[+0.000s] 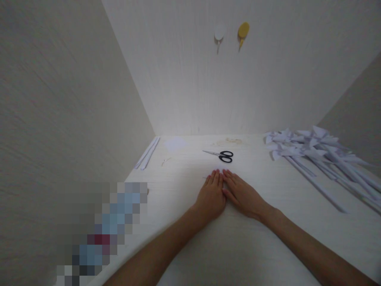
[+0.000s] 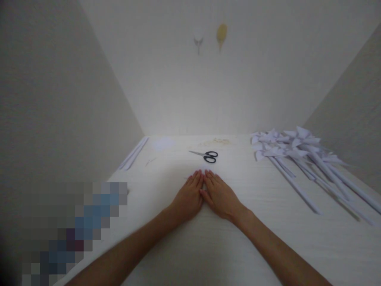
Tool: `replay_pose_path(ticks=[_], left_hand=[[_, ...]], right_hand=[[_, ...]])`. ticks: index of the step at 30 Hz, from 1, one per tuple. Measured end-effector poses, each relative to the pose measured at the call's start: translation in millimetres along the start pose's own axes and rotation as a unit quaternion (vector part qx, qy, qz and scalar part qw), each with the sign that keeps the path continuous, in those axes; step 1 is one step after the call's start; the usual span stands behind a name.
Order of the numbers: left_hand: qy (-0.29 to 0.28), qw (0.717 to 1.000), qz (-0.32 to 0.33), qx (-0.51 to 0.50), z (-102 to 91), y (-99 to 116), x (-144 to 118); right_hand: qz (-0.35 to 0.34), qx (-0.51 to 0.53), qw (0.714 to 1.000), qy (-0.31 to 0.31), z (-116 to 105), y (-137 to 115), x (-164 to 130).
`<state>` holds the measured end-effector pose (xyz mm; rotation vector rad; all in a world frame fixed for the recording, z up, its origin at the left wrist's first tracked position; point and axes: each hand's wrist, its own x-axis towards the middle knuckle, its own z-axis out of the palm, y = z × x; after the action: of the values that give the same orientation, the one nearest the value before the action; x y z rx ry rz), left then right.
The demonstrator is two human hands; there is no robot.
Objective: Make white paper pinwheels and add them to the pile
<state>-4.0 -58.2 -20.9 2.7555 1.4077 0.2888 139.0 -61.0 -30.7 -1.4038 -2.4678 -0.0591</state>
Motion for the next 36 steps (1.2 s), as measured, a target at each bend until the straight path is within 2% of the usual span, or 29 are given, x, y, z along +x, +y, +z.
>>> replay_pose_path(ticks=[9,16,21,24,27,30,36], left_hand=[[-0.024,1.0,0.009,0.018,-11.6,-8,-6],[-0.014,0.998,-0.038,0.054,-22.8,-28,-26],[0.0,0.996,-0.066,0.064,-21.3,-36,-37],[0.031,0.996,-0.065,0.054,-17.8,-34,-39],[0.045,0.998,-0.003,0.032,-14.4,-30,-35],[0.022,0.999,0.034,0.008,-10.2,-22,-27],[-0.013,1.0,0.009,0.004,-9.0,-13,-15]], right_hand=[[0.009,-0.007,1.0,-0.004,0,0,0],[0.014,-0.007,1.0,-0.018,0,0,0],[0.015,-0.011,1.0,-0.022,-1,-1,0],[0.005,-0.009,1.0,-0.025,-2,-1,0],[-0.016,-0.006,0.999,-0.031,-4,-2,1],[-0.03,-0.003,0.999,-0.038,-6,-2,3],[-0.035,-0.012,0.998,-0.053,-9,-4,4]])
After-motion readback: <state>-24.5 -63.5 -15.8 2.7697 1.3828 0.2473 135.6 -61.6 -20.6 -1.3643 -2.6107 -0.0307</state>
